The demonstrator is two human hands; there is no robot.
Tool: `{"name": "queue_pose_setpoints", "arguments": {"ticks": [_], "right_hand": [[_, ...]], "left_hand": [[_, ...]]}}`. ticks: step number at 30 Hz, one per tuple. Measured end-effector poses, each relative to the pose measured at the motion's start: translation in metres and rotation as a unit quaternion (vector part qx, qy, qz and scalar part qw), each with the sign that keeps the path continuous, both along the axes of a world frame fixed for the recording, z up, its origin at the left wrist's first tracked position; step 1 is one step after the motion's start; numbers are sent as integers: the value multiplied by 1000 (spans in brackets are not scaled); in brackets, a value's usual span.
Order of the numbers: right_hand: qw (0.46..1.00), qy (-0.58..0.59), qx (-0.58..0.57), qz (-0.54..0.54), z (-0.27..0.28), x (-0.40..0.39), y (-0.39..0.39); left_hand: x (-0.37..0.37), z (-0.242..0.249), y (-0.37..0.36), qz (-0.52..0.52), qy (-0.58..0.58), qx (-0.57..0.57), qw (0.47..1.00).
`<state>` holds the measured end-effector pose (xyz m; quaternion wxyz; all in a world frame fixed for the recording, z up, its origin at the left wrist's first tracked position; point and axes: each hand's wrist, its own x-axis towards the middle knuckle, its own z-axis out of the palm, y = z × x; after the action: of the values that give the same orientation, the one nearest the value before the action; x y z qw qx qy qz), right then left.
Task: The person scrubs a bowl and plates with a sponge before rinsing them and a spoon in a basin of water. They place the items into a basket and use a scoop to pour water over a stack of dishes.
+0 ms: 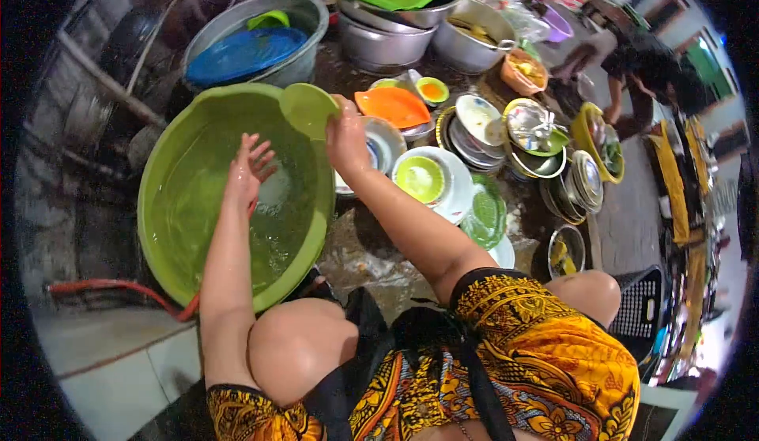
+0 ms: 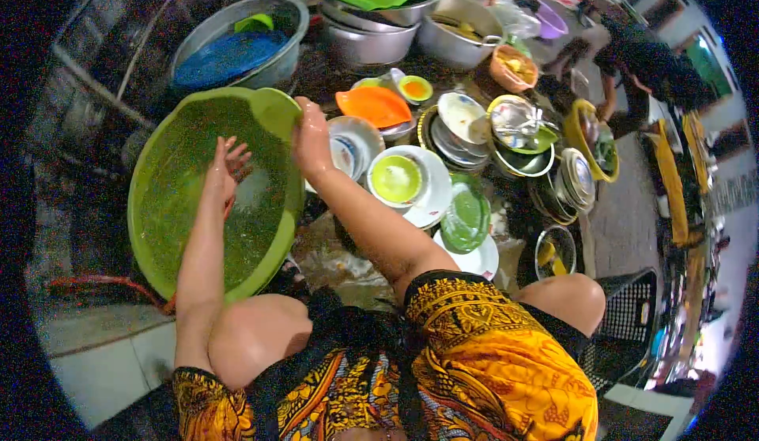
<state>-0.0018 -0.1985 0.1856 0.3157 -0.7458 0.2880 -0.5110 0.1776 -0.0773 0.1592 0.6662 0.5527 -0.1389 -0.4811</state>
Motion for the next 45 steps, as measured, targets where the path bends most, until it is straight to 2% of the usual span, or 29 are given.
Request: {"name": "queue_pose_setpoints", "arguments": {"ticks": [1,3,4,6,10,11,12,13,14,15,17,19,22,23,25,26,27,28,29,31,34,35,36,37,38,40,41,42,45], "right_hand": [[994,-35,77,66,19,7,21],[997,39,21,59,-3,30,38],[997,39,20,62,-5,33,44],[976,112,122,140,-12,33,58],[999,17,-43,5,-20,3,30],[999,34,39,-13,-26,-8,17],[997,61,49,-19,-55,-20,-5],[988,111,107,-21,-70,-33,-12],[956,275,103,-13,-88,-44,-17],[940,336,35,39,-107,-54,-12],[914,393,-34,96,-124,-65,3],[815,559,-44,147,-130,-65,11],[794,568,-69,207,-126,-64,22],[843,506,-46,178,-171,-61,15],[832,520,-57,184,-174,-63,11],[821,535,-67,190,-173,-64,10],[822,533,-67,189,-167,-65,9],[835,515,-66,182,-156,-68,9],[848,496,-65,175,-144,-69,9],[867,461,-106,156,-106,-68,8],[892,424,-115,107,-96,-59,1],[953,284,-24,99,-93,-51,-4],[985,135,67,88,-91,-46,-6],[952,7,284,113,-81,-44,-4],[953,9,281,114,-77,-46,-6],[951,203,234,-20,-78,-46,-22],[961,126,239,-65,-117,-42,-40],[961,130,236,-59,-99,-45,-36],[970,165,147,-99,-4,-54,-4]], "left_hand": [[-2,-1,5,11,-1,4,1000],[-4,-2,10,-42,116,-42,991],[0,-11,10,-39,115,-43,992],[7,-40,11,-48,48,-49,996],[30,-70,25,-28,11,8,1000],[33,-69,27,18,-37,59,997],[38,-77,30,23,-34,59,997],[51,-98,31,70,-109,143,981],[64,-120,32,113,-170,234,951],[78,-143,33,130,-205,289,926],[104,-202,33,129,-239,310,911],[142,-309,28,123,-225,218,941],[82,-206,30,48,-424,428,796],[70,-185,26,31,-466,442,766],[57,-149,21,10,-539,414,734],[56,-134,15,2,-549,372,748],[54,-118,8,-13,-507,313,803],[45,-91,-1,-49,-248,175,951],[36,-64,-10,-45,50,97,993],[14,-30,-24,-148,141,-3,979],[-37,3,-56,-240,187,-60,951],[-57,10,-68,-277,180,-91,940],[-78,16,-75,-246,189,-77,948],[-92,17,-79,-238,172,-80,953],[-101,19,-81,-230,155,-81,957],[-97,17,-80,-177,110,-95,973],[-92,16,-77,-123,64,-104,985],[-80,15,-73,-116,65,-107,985],[-20,1,-54,56,8,-29,998]]}}
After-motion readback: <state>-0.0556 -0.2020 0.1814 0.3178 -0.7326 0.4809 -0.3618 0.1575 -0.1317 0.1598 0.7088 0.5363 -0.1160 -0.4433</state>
